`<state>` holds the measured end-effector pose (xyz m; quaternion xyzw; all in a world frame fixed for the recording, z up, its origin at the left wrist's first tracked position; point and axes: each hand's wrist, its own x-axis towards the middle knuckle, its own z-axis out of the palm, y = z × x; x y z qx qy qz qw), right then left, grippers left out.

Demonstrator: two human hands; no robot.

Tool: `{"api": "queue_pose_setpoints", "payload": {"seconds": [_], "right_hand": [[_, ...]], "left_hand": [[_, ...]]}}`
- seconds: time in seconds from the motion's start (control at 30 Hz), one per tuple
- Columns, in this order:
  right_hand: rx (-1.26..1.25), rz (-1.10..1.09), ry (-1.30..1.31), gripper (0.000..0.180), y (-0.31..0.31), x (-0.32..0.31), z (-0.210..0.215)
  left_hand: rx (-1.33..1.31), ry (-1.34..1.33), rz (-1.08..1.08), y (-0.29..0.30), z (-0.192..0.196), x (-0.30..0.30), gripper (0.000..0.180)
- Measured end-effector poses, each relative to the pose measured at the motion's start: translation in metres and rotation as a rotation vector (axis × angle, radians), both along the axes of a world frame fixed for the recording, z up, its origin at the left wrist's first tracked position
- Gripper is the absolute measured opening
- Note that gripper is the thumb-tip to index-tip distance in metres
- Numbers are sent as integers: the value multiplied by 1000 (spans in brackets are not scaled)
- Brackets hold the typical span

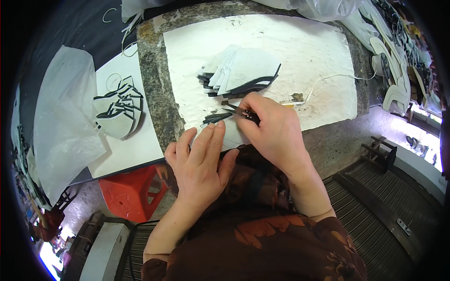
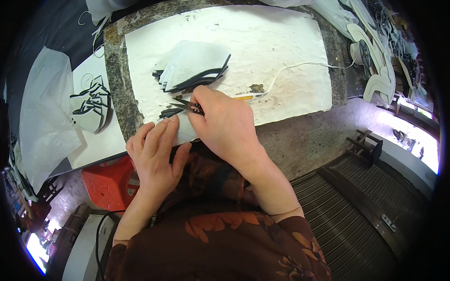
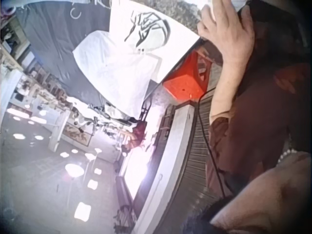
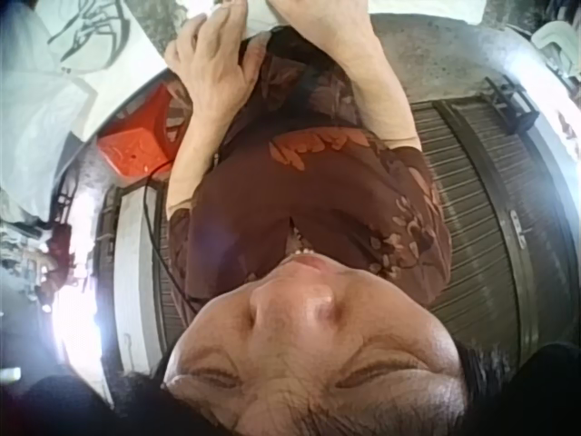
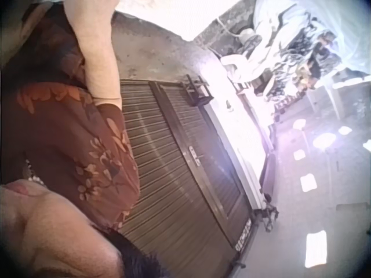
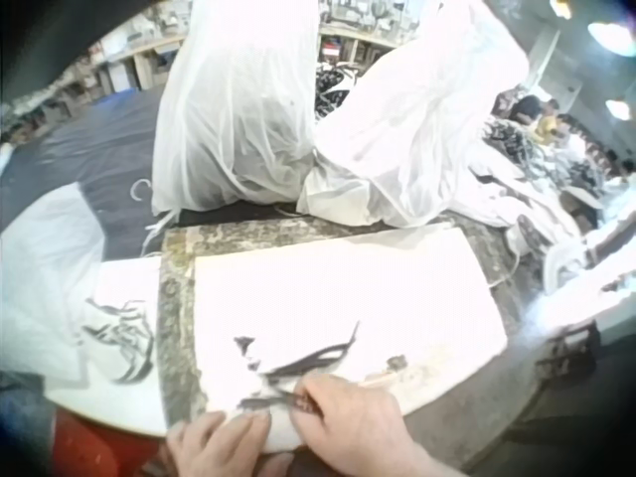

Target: Trimming excess material and thread from shoe upper components using small scissors.

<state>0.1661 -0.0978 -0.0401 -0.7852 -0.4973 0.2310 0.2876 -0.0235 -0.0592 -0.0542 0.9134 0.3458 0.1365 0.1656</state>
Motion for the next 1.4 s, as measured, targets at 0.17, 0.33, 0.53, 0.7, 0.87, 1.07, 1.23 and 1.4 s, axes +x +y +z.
{"api": "queue_pose_setpoints", "payload": {"seconds": [0.17, 0.33, 0.53, 0.7, 0.87, 1.07, 1.23, 1.4], "right_hand": [[-31, -18, 31, 11, -1, 5, 2], [-122, -37, 100, 12, -3, 10, 6], [-103, -17, 117, 13, -5, 14, 2], [-83, -2, 124, 15, -8, 16, -2], [5, 60, 5, 18, -10, 21, -3], [47, 11, -38, 21, -13, 24, -7], [63, 4, -71, 20, -12, 23, -11], [100, -14, -109, 20, -11, 20, -16]], "left_hand": [[4, 1, 11, -1, 0, 4, 56], [10, 16, 28, -1, 4, 9, 49], [21, -5, 23, 3, 2, 16, 39], [18, 15, -11, 6, 7, 18, 39], [19, 42, -29, 8, 11, 20, 42], [33, 59, -52, 8, 10, 21, 48], [22, 71, -69, 10, 13, 24, 51], [-20, 114, -57, 10, 17, 24, 46]]}}
